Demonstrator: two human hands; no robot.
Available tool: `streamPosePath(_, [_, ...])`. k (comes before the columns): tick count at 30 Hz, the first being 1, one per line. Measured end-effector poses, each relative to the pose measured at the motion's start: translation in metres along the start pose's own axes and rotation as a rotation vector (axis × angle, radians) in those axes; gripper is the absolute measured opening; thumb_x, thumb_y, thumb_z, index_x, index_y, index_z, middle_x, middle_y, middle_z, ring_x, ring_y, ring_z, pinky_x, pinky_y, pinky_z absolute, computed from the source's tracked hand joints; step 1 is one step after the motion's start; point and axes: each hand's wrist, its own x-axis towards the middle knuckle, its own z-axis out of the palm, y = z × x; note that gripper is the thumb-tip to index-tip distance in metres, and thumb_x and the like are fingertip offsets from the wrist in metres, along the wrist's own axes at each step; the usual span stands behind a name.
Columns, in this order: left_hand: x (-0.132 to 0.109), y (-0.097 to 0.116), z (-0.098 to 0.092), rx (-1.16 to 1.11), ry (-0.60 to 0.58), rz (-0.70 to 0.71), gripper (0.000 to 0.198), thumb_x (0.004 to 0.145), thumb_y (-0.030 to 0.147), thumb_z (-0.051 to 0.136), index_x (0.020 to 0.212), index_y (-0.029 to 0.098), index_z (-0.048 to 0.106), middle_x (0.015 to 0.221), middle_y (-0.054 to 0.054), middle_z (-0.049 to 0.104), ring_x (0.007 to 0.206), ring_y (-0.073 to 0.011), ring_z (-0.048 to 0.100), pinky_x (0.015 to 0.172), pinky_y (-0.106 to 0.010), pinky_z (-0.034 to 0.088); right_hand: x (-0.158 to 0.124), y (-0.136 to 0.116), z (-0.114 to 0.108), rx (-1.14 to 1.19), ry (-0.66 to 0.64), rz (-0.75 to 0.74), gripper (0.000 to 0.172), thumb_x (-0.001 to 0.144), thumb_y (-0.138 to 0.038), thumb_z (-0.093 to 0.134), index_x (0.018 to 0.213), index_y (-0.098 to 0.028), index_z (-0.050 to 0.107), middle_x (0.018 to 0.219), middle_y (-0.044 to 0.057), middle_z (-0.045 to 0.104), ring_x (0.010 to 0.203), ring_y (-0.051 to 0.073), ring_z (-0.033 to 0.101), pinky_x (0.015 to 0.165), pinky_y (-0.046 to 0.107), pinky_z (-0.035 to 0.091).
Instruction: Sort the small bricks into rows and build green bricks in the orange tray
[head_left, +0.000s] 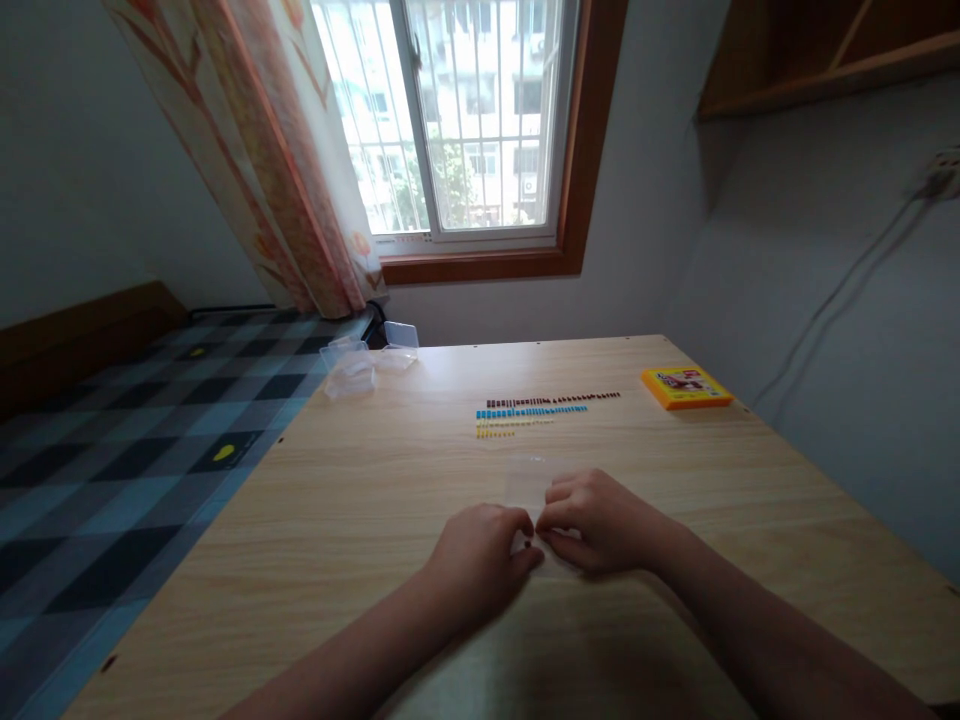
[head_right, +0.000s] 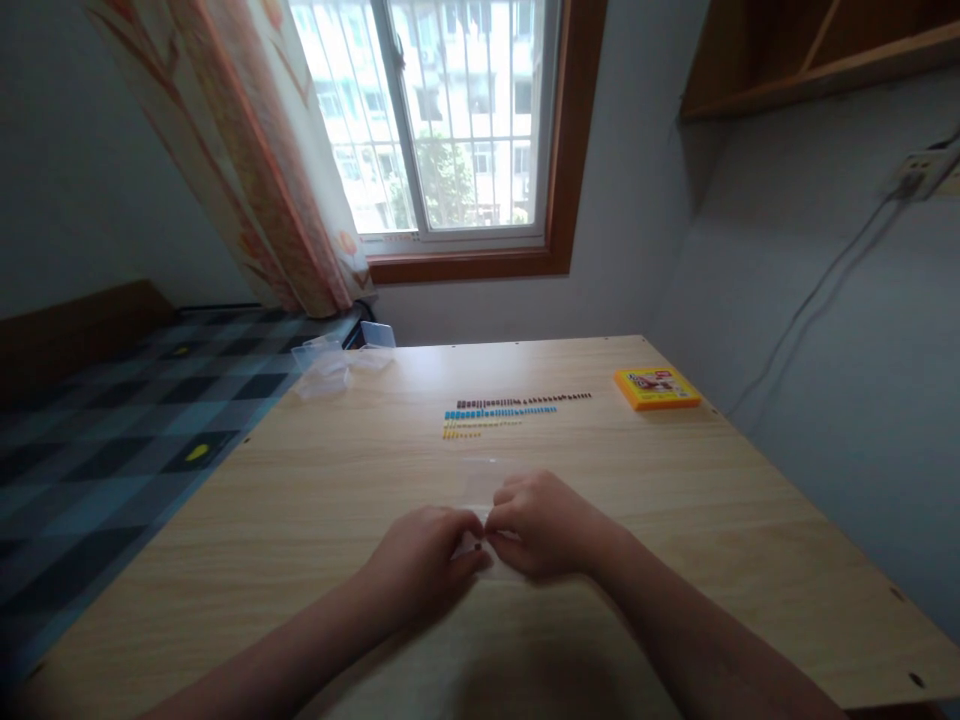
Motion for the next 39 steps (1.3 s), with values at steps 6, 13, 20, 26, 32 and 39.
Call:
streamPosePath(6, [0.004,-0.02,-0.038,0.017,-0.093,0.369,0.018,0.089,0.027,0.062,0.101,0.025,0.075,0.09,-0.002,0.075,0.074,-0.0164,0.067,0.067,-0.026,0.045,0.002,-0.003,-0.001,-0.02,-0.046,0.007,0.014,0.084,-0.015,0.062,0.074,-0.02,0.071,0.069,0.001,0.067,0.063,0.014,0.057,0.062,0.027,0.036])
streamPosePath(13, [0.006,-0.045,-0.025,0.045,0.01,0.371,0.053,0.085,0.051,0.069,0.129,0.022,0.064,0.103,-0.007,0.075,0.089,-0.0247,0.07,0.075,-0.032,0.05,0.002,-0.006,0.003,-0.036,-0.116,-0.001,0.016,0.082,-0.014,0.06,0.079,-0.022,0.074,0.07,0.0,0.068,0.061,0.013,0.057,0.061,0.028,0.036])
streamPosePath(20, [0.012,-0.052,-0.005,-0.012,-0.049,0.377,0.067,0.08,0.058,0.071,0.136,0.023,0.058,0.114,-0.01,0.073,0.102,-0.0285,0.069,0.085,-0.036,0.052,0.003,-0.005,0.01,-0.054,-0.127,0.013,0.017,0.084,-0.016,0.061,0.082,-0.025,0.075,0.073,-0.001,0.069,0.064,0.013,0.06,0.061,0.027,0.036])
streamPosePath(26, [0.014,-0.056,-0.004,-0.057,-0.039,0.374,0.065,0.08,0.058,0.071,0.135,0.025,0.059,0.117,-0.009,0.071,0.103,-0.0273,0.067,0.087,-0.036,0.051,0.006,-0.007,0.016,-0.094,-0.063,0.095,0.016,0.087,-0.017,0.062,0.093,-0.024,0.076,0.079,0.0,0.072,0.06,0.012,0.058,0.058,0.026,0.034])
streamPosePath(32, [0.013,-0.057,-0.003,-0.058,-0.024,0.385,0.063,0.08,0.058,0.072,0.133,0.026,0.06,0.116,-0.008,0.069,0.102,-0.0266,0.066,0.086,-0.036,0.05,0.004,-0.007,0.018,-0.088,-0.05,0.078,0.018,0.089,-0.019,0.061,0.095,-0.025,0.077,0.076,0.0,0.072,0.059,0.012,0.058,0.058,0.026,0.034])
streamPosePath(39, [0.014,-0.056,-0.003,-0.066,-0.029,0.391,0.058,0.081,0.055,0.072,0.13,0.026,0.061,0.113,-0.007,0.068,0.1,-0.025,0.065,0.086,-0.034,0.05,0.007,-0.009,0.023,-0.13,-0.022,0.128,0.015,0.091,-0.02,0.059,0.084,-0.02,0.073,0.073,0.001,0.069,0.06,0.012,0.058,0.058,0.026,0.034])
